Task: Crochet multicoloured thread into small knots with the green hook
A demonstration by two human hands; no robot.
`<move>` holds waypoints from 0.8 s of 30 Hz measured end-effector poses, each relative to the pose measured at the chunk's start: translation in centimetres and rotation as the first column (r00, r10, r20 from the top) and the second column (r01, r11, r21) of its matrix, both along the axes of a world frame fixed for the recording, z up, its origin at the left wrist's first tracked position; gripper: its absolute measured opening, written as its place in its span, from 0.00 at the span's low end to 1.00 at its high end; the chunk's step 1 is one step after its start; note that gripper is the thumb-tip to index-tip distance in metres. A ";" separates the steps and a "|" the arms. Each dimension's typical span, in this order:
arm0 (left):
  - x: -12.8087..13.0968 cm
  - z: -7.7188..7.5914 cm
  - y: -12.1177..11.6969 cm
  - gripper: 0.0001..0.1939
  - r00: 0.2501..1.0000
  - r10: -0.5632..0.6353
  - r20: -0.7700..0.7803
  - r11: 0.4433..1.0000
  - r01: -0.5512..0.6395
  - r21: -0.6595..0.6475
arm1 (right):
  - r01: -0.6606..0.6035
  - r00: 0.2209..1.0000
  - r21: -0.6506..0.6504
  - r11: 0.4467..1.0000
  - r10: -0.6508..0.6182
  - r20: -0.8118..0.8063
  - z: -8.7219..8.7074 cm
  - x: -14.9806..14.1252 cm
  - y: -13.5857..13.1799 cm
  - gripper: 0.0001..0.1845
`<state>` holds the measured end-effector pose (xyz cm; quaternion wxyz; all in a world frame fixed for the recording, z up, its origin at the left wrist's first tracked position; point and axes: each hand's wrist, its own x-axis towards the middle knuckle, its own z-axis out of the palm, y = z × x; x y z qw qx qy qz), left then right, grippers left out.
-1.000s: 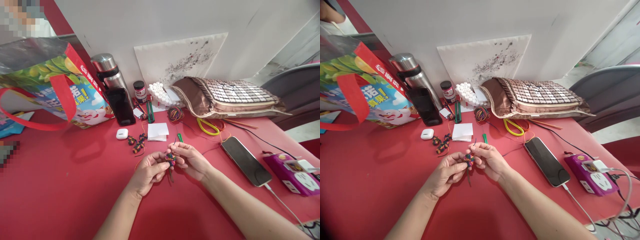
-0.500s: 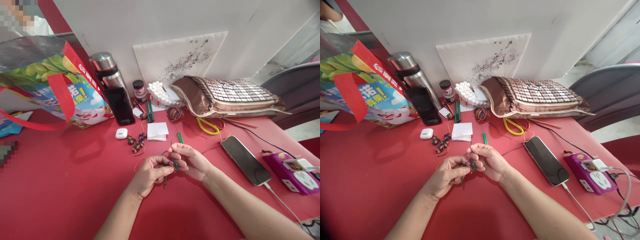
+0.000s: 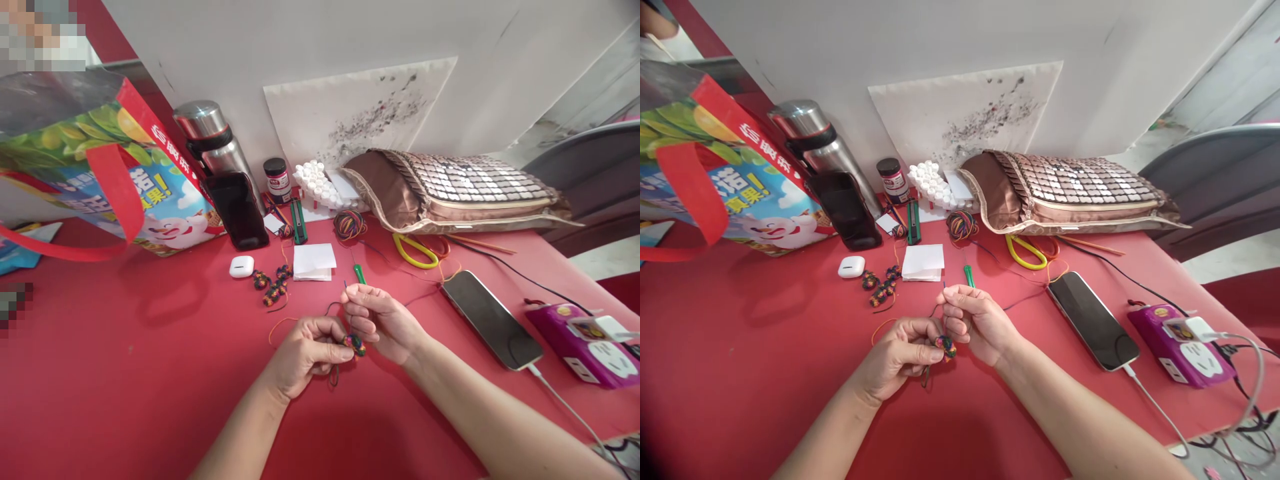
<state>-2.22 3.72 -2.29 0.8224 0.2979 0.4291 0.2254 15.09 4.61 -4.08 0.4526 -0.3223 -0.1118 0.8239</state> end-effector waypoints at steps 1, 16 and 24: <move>0.0 0.0 0.0 0.13 1.000 -0.005 0.004 1.000 0.005 -0.002 | 0.006 1.000 -0.005 1.000 -0.006 -0.001 0.0 0.0 0.1 0.16; 0.0 0.1 0.0 0.25 0.957 0.282 0.070 0.957 -0.286 0.045 | 0.051 0.998 -0.035 0.998 -0.050 0.038 0.1 0.2 0.5 0.19; 0.1 0.3 0.0 0.25 0.953 0.276 0.124 0.955 -0.287 0.080 | 0.030 0.996 -0.027 0.999 -0.027 0.082 -0.2 -0.4 0.1 0.21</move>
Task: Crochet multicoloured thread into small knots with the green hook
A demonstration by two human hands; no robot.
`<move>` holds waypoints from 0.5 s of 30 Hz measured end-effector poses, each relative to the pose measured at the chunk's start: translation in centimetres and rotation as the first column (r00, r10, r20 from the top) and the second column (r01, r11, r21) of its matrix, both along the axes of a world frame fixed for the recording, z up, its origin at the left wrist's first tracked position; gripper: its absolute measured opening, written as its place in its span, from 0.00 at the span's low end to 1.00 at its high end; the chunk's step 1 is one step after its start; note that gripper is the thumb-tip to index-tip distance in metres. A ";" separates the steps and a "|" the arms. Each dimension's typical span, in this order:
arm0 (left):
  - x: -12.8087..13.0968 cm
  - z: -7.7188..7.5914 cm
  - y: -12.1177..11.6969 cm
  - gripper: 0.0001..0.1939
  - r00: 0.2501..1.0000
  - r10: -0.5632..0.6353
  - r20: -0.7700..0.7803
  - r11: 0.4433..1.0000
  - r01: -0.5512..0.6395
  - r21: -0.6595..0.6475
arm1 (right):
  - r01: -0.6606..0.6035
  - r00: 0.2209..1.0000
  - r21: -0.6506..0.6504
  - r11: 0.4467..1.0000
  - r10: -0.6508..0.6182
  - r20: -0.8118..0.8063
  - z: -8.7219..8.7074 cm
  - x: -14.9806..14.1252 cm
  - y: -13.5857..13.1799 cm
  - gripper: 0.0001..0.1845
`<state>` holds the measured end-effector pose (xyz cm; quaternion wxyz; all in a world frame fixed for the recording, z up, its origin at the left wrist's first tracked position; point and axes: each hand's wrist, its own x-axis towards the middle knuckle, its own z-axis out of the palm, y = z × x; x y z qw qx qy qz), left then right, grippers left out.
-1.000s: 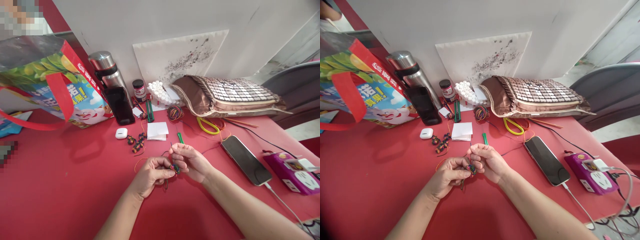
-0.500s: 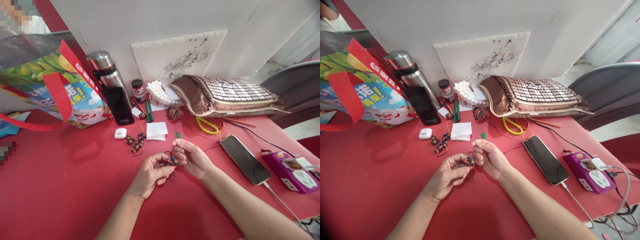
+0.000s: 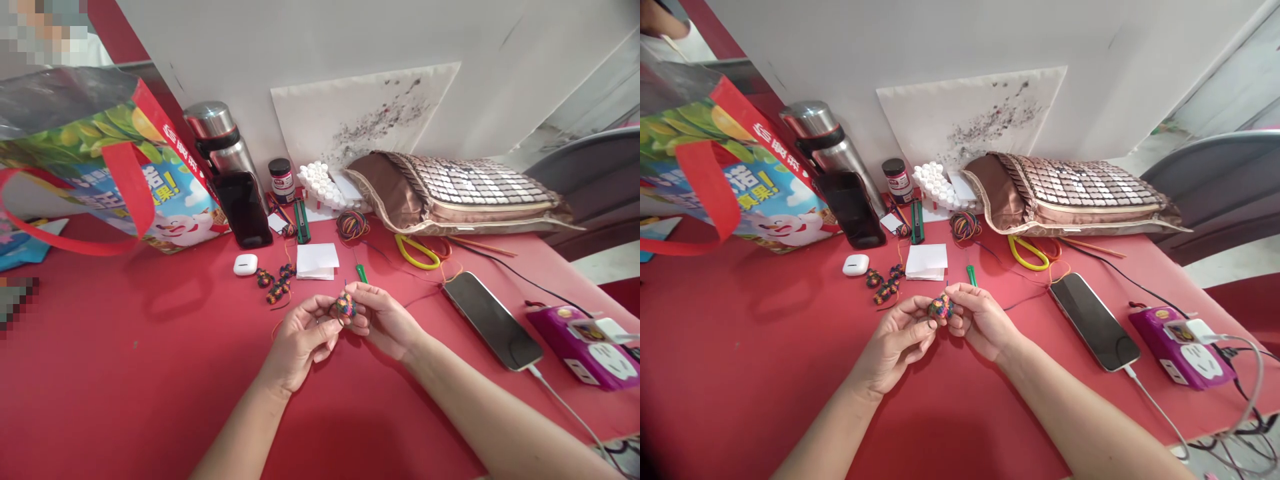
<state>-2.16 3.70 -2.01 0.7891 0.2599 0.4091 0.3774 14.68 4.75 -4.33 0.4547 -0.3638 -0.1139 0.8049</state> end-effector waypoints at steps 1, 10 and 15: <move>0.0 -0.1 0.0 0.24 1.000 -0.006 0.012 1.000 0.006 0.001 | -0.002 1.000 0.005 1.000 0.002 0.006 0.0 -0.1 -0.1 0.21; 0.2 -0.5 -0.1 0.24 1.000 0.030 -0.003 0.998 -0.030 0.058 | 0.043 0.992 0.141 0.989 -0.059 0.115 0.3 -0.4 -0.5 0.23; 0.5 -0.3 0.0 0.20 0.989 0.117 -0.087 0.992 -0.112 0.054 | -0.027 0.981 0.192 0.981 -0.010 0.193 0.4 -0.7 -0.6 0.24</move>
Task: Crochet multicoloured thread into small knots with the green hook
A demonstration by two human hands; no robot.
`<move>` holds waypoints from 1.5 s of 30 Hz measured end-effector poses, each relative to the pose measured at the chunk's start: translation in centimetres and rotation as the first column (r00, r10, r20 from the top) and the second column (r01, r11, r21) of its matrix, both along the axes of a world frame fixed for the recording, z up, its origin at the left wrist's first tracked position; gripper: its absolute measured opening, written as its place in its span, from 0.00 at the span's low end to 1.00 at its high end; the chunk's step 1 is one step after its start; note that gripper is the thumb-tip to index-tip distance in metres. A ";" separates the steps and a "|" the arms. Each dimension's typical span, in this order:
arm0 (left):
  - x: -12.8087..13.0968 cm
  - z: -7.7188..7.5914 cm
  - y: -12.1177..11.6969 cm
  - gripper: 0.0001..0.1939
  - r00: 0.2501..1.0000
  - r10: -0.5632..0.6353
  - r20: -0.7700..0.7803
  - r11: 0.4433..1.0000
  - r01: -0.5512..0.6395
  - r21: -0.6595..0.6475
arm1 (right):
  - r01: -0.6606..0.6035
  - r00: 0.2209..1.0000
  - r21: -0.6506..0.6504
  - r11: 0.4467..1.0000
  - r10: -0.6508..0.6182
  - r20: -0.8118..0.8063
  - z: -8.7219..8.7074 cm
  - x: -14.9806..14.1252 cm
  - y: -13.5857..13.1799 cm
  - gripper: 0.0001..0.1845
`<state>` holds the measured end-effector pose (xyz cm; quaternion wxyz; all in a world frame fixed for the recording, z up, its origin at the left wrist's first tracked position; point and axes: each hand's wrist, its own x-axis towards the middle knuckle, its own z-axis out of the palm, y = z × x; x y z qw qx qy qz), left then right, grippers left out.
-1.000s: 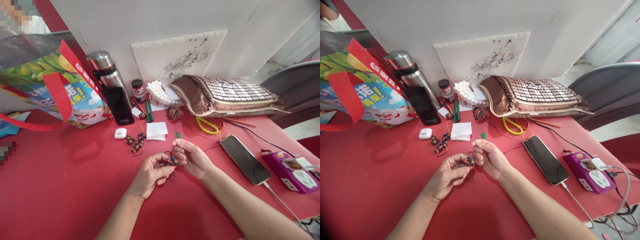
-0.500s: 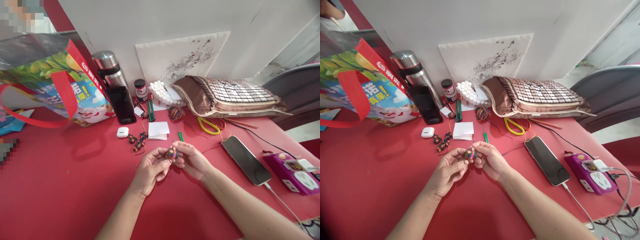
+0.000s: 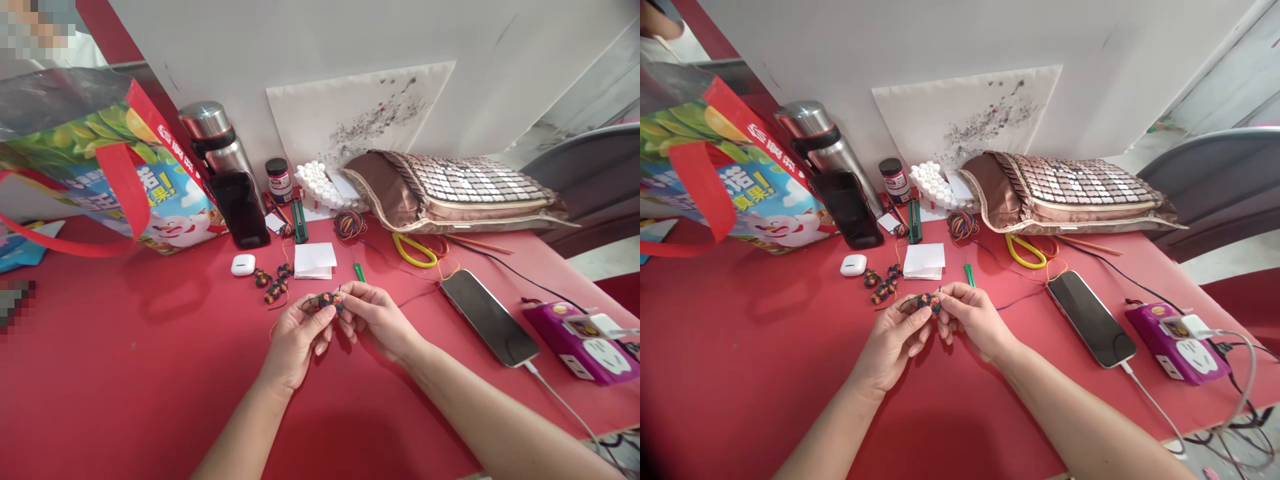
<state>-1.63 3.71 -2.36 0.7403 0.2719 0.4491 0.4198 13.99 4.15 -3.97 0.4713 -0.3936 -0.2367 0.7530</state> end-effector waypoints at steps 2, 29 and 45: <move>0.0 0.0 0.1 0.18 1.000 0.008 0.007 1.000 -0.008 0.002 | -0.002 1.000 0.008 1.000 0.001 0.029 0.0 0.0 0.0 0.24; -0.9 0.1 0.0 0.13 0.971 -0.228 -0.065 0.971 0.232 0.057 | -0.034 0.956 0.134 0.990 -0.006 0.294 -0.5 0.2 0.0 0.23; -0.2 0.6 -0.3 0.15 0.970 -0.242 -0.007 0.969 0.241 -0.058 | 0.072 0.995 -0.038 0.997 -0.069 0.073 0.3 0.5 0.4 0.21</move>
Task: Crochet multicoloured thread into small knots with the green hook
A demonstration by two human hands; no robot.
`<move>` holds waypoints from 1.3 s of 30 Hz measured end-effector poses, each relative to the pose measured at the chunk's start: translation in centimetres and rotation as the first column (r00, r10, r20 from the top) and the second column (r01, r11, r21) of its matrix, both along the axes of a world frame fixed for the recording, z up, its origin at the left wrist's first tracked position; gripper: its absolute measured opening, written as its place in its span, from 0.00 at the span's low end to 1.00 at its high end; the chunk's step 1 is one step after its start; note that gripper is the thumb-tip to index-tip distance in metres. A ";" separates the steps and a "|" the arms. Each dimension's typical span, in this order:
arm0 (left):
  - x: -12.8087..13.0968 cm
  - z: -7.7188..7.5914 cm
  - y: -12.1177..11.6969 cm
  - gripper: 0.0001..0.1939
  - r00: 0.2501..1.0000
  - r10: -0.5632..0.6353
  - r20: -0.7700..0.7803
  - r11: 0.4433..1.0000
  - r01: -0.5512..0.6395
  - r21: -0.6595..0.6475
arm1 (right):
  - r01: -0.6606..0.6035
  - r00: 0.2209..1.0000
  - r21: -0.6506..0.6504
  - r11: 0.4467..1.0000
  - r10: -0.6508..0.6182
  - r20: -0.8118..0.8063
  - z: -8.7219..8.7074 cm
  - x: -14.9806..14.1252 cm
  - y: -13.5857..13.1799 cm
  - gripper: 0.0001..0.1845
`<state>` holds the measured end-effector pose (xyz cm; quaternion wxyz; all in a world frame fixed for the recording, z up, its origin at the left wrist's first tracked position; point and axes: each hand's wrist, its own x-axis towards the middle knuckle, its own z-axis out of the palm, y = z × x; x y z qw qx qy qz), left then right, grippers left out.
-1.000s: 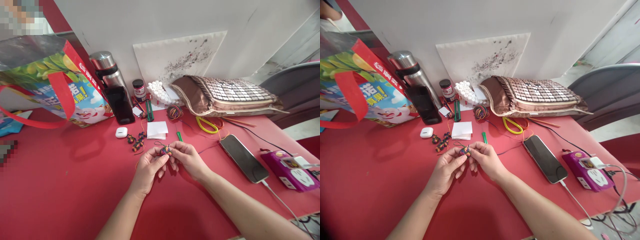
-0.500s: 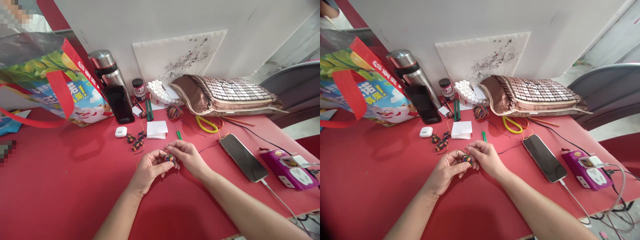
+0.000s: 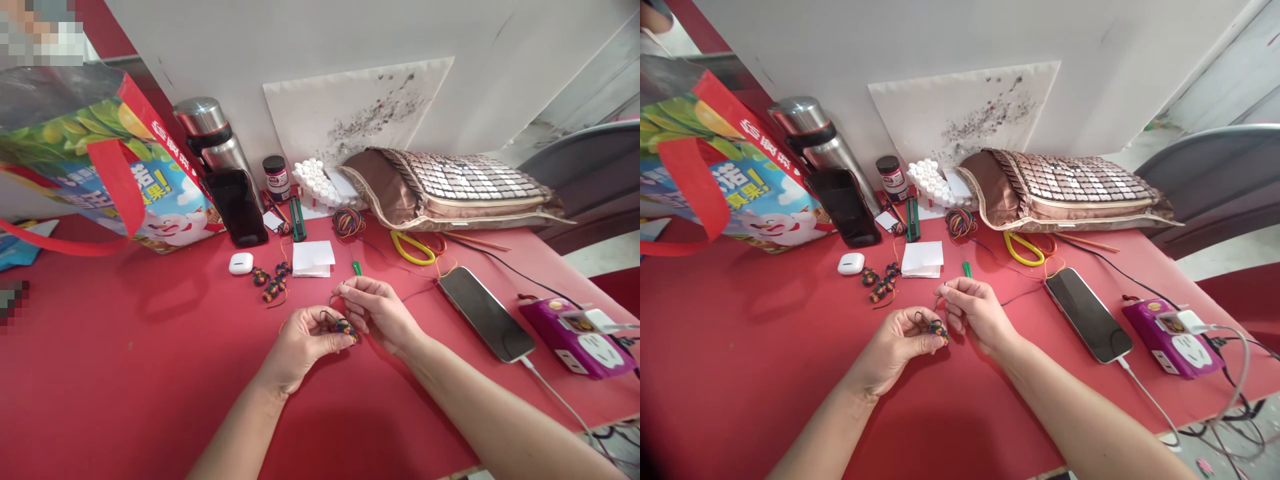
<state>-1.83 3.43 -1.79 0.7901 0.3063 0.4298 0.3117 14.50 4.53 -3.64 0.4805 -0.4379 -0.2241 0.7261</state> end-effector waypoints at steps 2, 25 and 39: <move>0.1 0.2 -0.1 0.17 0.999 0.032 -0.001 0.999 -0.032 -0.016 | 0.023 1.000 -0.009 1.000 -0.023 -0.017 0.0 0.0 0.1 0.20; 0.0 -0.8 0.7 0.19 0.919 0.383 0.097 0.922 -0.373 -0.102 | 0.132 0.946 0.239 0.962 -0.194 0.260 0.6 1.2 0.9 0.25; -0.5 -0.3 0.8 0.21 0.932 0.345 0.109 0.925 -0.318 -0.206 | -0.221 0.966 0.092 0.971 0.205 0.160 0.3 0.7 -0.1 0.30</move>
